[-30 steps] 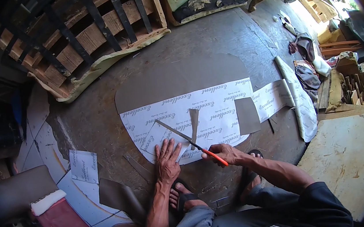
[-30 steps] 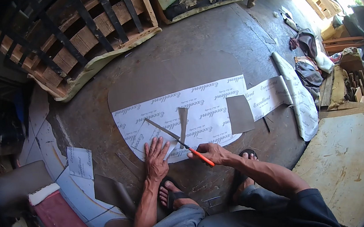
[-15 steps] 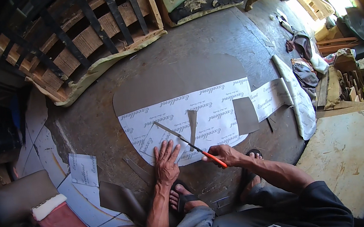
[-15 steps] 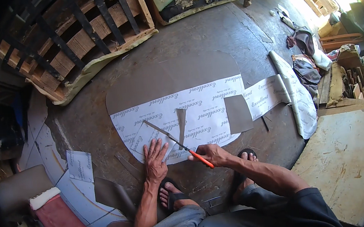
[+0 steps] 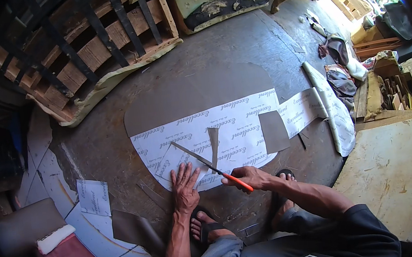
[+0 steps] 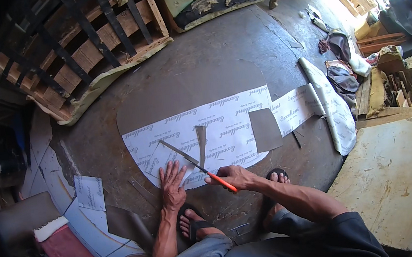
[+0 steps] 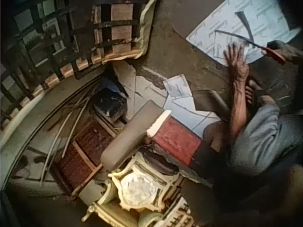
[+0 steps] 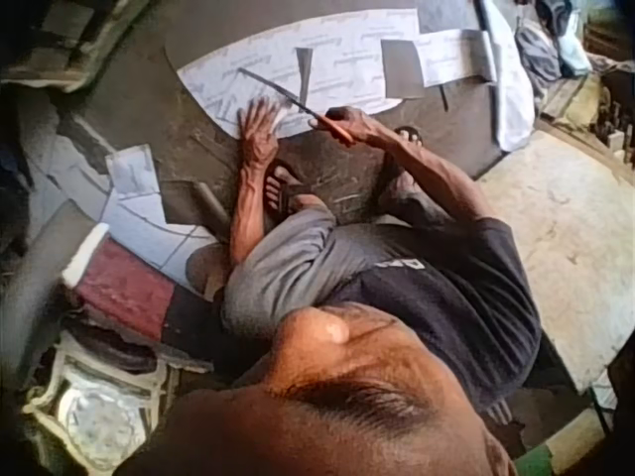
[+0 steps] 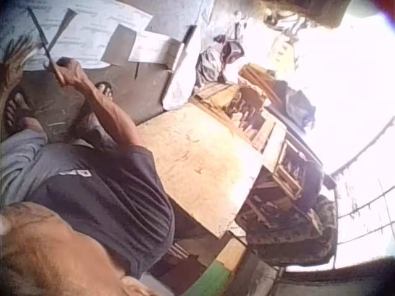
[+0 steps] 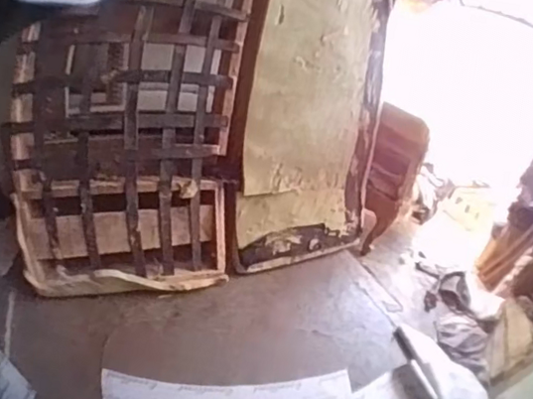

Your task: The person uses shears to cut around a paper template placed on a piece of brown upholstery fabric on the floor.

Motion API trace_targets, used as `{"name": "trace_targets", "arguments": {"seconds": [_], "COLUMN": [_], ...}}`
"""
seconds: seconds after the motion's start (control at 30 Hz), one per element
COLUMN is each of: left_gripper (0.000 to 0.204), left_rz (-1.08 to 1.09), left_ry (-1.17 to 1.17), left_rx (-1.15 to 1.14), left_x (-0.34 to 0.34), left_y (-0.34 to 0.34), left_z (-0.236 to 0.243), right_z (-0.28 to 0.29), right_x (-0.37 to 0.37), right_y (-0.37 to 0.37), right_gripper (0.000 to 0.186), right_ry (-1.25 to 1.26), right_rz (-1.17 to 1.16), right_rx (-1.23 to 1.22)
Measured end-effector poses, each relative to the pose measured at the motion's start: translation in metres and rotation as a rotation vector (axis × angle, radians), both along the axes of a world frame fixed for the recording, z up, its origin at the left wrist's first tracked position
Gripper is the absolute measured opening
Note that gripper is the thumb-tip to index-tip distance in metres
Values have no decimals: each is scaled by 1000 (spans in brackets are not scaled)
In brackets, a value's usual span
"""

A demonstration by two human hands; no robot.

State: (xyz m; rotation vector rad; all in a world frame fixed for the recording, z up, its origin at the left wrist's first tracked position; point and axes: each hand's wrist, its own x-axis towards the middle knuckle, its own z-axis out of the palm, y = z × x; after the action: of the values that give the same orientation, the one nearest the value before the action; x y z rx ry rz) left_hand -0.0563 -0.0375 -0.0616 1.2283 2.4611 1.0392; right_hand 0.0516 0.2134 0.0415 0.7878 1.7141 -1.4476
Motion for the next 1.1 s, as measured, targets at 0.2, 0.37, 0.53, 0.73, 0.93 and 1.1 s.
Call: {"name": "trace_targets", "arguments": {"seconds": [0.2,0.37,0.53,0.73,0.93,1.1], "left_gripper": [62,60,60,58,50,47], "left_rz": [-28,-37,-33,-36,-45,-28], "left_ry": [-22,-21,-38,-76,-144,-203], "left_rx": [6,4,6,22,79,124], "left_x": [0,-1,-2,-4,-7,-9], "left_y": [-1,-4,-3,-6,-6,-8], "left_z": [1,0,2,5,11,13], "right_z": [-12,-15,-13,-13,-22,-20], "right_x": [-5,-3,-3,-2,-15,-16], "right_y": [-4,-8,-8,-13,-20,-24], "right_gripper": [90,88,86,87,94,89], "right_ry": [10,45,58,58,93,109], "right_rz": [-49,-64,-9,-29,-51,-39], "right_rx": [-7,-5,34,31,38,51]}}
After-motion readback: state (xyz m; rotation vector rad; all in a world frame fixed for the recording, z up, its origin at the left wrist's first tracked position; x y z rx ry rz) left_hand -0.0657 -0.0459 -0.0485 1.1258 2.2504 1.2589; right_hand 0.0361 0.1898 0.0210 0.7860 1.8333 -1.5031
